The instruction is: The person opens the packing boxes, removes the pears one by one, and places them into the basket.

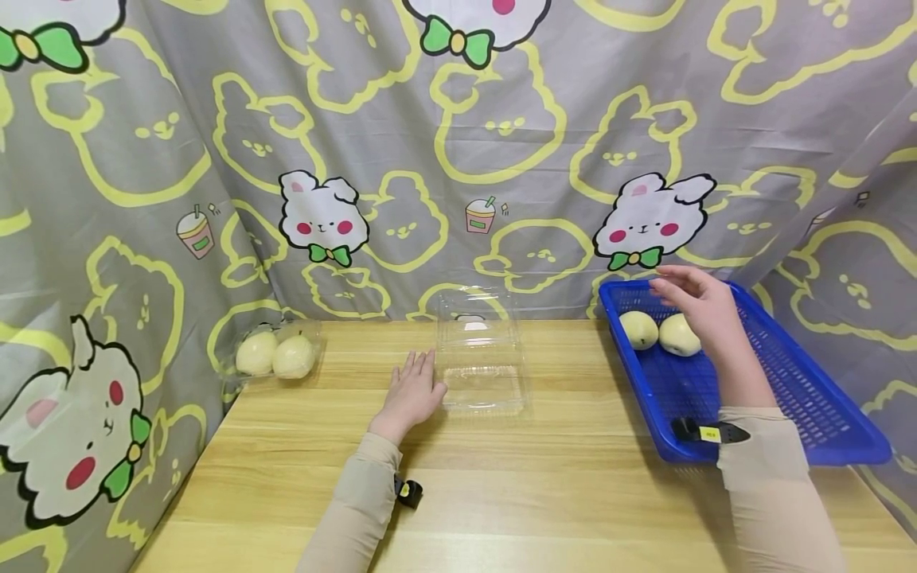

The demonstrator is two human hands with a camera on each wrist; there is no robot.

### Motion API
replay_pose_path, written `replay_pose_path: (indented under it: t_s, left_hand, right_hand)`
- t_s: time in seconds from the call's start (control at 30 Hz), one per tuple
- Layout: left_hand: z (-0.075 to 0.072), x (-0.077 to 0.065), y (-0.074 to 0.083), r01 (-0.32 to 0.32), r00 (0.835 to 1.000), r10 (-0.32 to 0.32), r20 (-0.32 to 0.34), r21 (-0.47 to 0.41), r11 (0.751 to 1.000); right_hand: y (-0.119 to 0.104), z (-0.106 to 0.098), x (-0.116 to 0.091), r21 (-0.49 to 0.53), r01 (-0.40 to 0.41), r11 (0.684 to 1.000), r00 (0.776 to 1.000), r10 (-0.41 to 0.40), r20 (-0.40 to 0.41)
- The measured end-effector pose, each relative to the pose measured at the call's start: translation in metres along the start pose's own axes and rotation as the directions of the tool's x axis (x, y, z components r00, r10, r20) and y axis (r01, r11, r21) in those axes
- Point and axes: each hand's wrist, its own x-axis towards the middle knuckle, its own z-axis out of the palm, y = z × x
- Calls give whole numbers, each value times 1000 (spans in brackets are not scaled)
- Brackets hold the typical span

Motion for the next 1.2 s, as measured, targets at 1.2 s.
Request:
replay_pose_path:
  t_s: [1.2]
  left_hand:
    - [0, 2, -1, -27, 999, 28, -37, 41, 999]
  right_hand:
    - [-24, 48, -38, 238, 134, 962, 981, -162, 106]
